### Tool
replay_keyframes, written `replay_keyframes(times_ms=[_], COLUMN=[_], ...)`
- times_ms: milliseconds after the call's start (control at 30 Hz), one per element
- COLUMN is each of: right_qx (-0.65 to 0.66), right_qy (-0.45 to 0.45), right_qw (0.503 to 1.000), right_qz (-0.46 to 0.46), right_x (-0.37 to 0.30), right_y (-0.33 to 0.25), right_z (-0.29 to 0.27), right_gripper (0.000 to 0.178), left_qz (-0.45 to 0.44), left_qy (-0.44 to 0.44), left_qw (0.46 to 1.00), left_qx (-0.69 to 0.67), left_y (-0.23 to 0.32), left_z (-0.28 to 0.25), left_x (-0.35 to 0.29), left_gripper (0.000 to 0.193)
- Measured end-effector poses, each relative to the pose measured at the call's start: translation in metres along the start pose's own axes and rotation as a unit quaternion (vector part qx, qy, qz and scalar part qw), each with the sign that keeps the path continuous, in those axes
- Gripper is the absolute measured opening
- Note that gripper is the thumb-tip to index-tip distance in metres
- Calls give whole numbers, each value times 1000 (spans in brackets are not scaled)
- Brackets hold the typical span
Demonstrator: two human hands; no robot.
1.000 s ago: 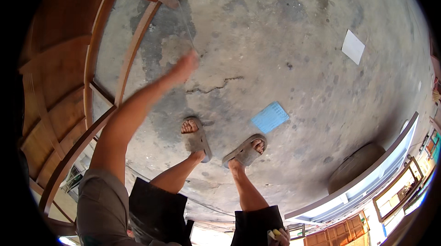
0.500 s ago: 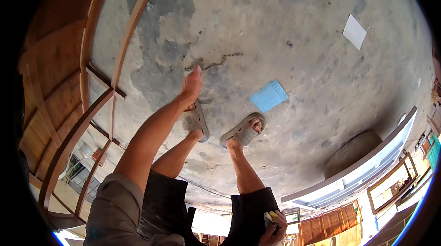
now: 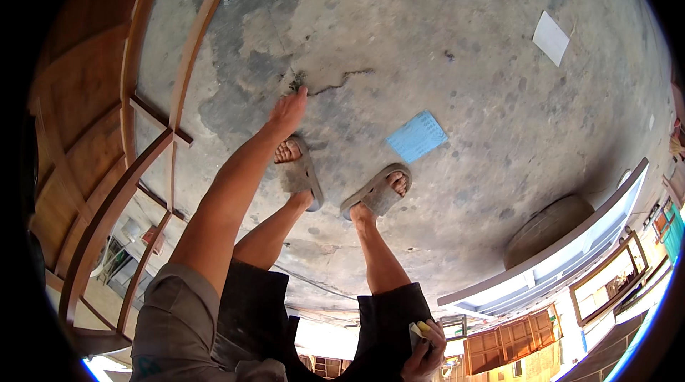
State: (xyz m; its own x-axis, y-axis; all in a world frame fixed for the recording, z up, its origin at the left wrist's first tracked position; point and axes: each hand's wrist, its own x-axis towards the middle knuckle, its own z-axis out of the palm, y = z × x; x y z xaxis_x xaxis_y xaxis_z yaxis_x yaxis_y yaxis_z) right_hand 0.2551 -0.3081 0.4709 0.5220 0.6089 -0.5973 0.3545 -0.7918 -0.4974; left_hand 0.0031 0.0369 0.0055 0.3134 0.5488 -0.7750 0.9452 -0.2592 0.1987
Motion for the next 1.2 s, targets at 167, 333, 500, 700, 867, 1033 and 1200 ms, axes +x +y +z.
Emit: replay_keyframes(times_ms=[167,333,500,700,867,1033,1200], right_qx=[-30,8,18,22,-8,-115,-187], right_qy=[-24,-30,-26,-58,-86,-93,-117], right_qw=[999,1000,999,997,992,964,942], right_qz=[-4,-2,-24,-41,-95,-220,-253], right_x=[-5,-13,-29,-38,-55,-58,-56], right_y=[7,-6,4,21,21,-20,-34], right_z=[-1,1,6,10,-21,-70,-102], right_gripper=[24,24,23,22,23,24,24], left_qz=[-32,-175,-313,-278,-196,-185,-223], left_qy=[14,-101,-263,-259,-58,19,104], left_qw=[971,797,521,492,498,403,333], left_qx=[-238,-569,-749,-783,-843,-896,-910], left_y=[-9,63,138,180,169,148,131], left_z=[46,28,-46,-108,-131,-68,-6], left_x=[-67,-217,-376,-552,-668,-762,-853], left_gripper=[30,20,18,18,15,13,13])
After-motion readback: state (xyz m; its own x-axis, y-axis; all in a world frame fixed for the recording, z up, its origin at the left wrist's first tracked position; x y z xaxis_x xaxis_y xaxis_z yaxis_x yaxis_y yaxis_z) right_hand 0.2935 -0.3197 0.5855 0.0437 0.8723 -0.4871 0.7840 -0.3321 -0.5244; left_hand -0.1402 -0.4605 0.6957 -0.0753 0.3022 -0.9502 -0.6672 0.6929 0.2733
